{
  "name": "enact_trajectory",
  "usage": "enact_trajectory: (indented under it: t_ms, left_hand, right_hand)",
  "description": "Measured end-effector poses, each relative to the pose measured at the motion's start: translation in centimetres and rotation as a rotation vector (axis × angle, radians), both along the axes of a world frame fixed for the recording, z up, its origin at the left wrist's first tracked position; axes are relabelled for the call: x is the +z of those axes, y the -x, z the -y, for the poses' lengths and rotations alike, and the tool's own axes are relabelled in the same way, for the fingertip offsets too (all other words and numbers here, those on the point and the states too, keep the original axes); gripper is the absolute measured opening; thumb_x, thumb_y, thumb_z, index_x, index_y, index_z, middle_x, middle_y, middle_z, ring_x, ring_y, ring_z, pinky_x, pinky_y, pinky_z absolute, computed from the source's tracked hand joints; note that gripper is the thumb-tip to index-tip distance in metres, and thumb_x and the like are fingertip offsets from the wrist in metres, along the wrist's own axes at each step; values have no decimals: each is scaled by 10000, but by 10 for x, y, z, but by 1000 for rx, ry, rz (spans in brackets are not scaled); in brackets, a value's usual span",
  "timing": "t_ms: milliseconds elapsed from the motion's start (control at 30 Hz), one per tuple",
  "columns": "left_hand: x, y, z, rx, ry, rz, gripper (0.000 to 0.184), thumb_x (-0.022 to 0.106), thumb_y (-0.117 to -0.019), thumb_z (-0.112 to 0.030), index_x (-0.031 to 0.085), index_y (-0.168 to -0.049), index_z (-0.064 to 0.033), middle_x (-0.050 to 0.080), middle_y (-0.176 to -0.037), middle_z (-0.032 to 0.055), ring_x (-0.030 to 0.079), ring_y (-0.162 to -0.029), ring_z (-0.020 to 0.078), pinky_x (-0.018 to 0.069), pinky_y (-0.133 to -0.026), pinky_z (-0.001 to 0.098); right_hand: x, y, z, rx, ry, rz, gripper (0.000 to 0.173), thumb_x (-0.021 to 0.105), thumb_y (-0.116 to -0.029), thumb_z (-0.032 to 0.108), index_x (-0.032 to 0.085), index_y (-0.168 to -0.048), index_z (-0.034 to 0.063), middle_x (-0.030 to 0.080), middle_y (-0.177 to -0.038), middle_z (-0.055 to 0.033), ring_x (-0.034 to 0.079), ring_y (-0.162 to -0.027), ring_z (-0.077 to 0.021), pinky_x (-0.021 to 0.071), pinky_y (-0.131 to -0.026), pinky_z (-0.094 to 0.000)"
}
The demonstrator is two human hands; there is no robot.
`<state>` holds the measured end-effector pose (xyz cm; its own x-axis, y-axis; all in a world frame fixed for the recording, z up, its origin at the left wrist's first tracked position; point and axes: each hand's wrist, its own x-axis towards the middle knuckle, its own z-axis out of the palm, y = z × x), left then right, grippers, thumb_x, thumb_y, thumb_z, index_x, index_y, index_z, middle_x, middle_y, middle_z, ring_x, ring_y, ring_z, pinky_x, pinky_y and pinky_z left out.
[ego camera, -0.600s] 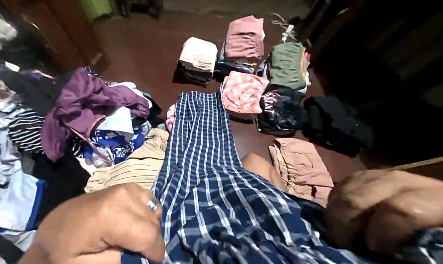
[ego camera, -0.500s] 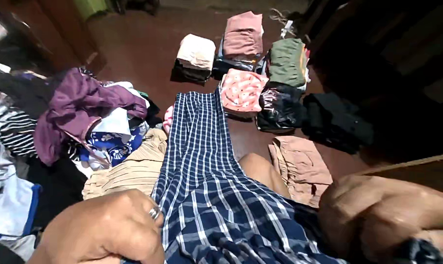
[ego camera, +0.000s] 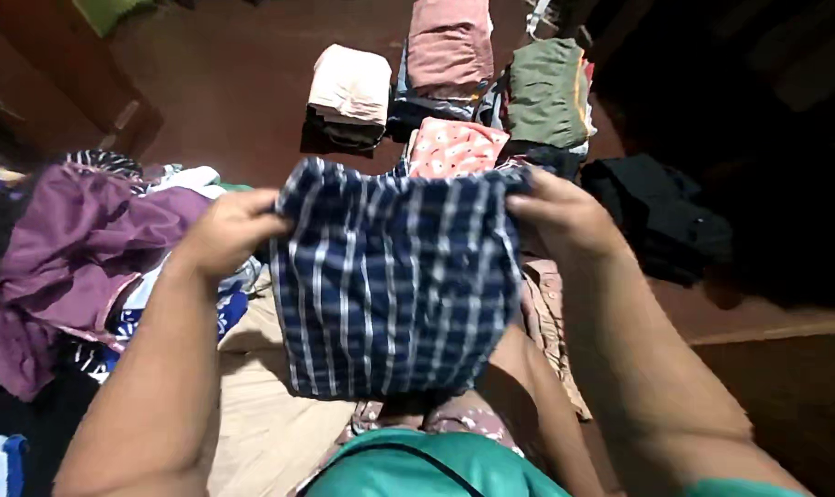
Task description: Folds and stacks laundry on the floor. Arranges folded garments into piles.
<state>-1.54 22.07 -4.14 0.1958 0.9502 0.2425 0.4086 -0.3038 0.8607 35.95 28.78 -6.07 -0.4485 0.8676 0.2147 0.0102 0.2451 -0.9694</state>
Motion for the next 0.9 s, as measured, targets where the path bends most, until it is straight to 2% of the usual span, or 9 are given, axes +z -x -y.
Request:
enact_trajectory:
  t_ms: [67, 100, 167, 233, 367, 533, 667, 800, 900]
  left_hand:
    - [-1, 4, -76, 132, 82, -161, 160, 538, -970, -54, 690, -1018, -39, 671, -875, -15, 623, -767, 22, 552, -739, 266]
    - [-6, 4, -116, 218, 125, -236, 175, 536, -999, -72, 669, -1079, 8, 665, -938, 90, 627, -827, 134, 536, -781, 371]
    - [-34, 4, -183, 391, 234, -362, 387, 529, -1058, -169, 544, -1387, 36, 613, -1281, 306, 603, -1193, 429, 453, -1014, 621]
    - [-77, -4, -215, 535, 286, -449, 628, 586, -1039, -294, 377, -1559, -9, 468, -1489, 336, 431, -1394, 529, 336, -1109, 720]
    - [-167, -36, -197, 527, 343, -480, 569, 580, -1039, -315, 463, -1521, -35, 432, -1551, 263, 384, -1442, 480, 318, -1130, 699]
    - [-240, -22, -178, 635, 667, -365, 610, 591, -1039, -353, 455, -1492, 30, 403, -1542, 308, 385, -1438, 479, 338, -1158, 626]
    - [-259, -13, -196, 687, 772, 14, 666, 614, -1032, -385, 426, -1473, 78, 497, -1439, 337, 487, -1353, 452, 399, -1111, 598]
    - [-259, -20, -201, 677, 967, 318, 591, 689, -988, -350, 514, -1394, 43, 605, -1303, 257, 611, -1170, 336, 507, -983, 509]
    - [-263, -21, -199, 627, 1006, 367, 527, 716, -965, -246, 536, -1374, 33, 628, -1260, 237, 632, -1120, 307, 528, -949, 481]
  right_hand:
    - [-7, 29, -70, -140, 59, 84, 318, 461, -1010, 85, 531, -1317, 43, 676, -1051, 1, 671, -876, -54, 591, -817, -296]
    - [-14, 43, -108, -224, 42, 152, 338, 451, -1035, 89, 502, -1363, 26, 669, -1090, -53, 675, -907, -92, 585, -841, -325]
    - [-39, 65, -170, -429, 22, 387, 467, 485, -1064, 127, 405, -1515, 38, 648, -1271, -197, 666, -1098, -269, 528, -964, -467]
    - [-72, 82, -199, -510, 68, 594, 594, 526, -1059, 201, 303, -1586, 41, 521, -1451, -280, 546, -1303, -438, 437, -1070, -613]
    - [-159, 101, -175, -468, 185, 712, 645, 606, -1020, 244, 348, -1571, 32, 375, -1556, -311, 407, -1418, -483, 370, -1122, -653]
    - [-240, 87, -144, -555, 620, 653, 572, 608, -1033, 283, 443, -1491, -18, 492, -1467, -294, 480, -1378, -405, 392, -1136, -547]
    - [-242, 90, -155, -593, 790, 393, 586, 598, -1047, 277, 390, -1511, -15, 540, -1410, -269, 556, -1284, -346, 451, -1073, -487]
    - [-234, 94, -171, -510, 1007, 174, 401, 544, -1060, 321, 533, -1327, 22, 636, -1068, -138, 639, -891, -200, 551, -782, -371]
    - [-222, 92, -173, -459, 1078, 125, 286, 561, -1045, 233, 551, -1261, 46, 647, -951, -103, 651, -776, -165, 568, -688, -331]
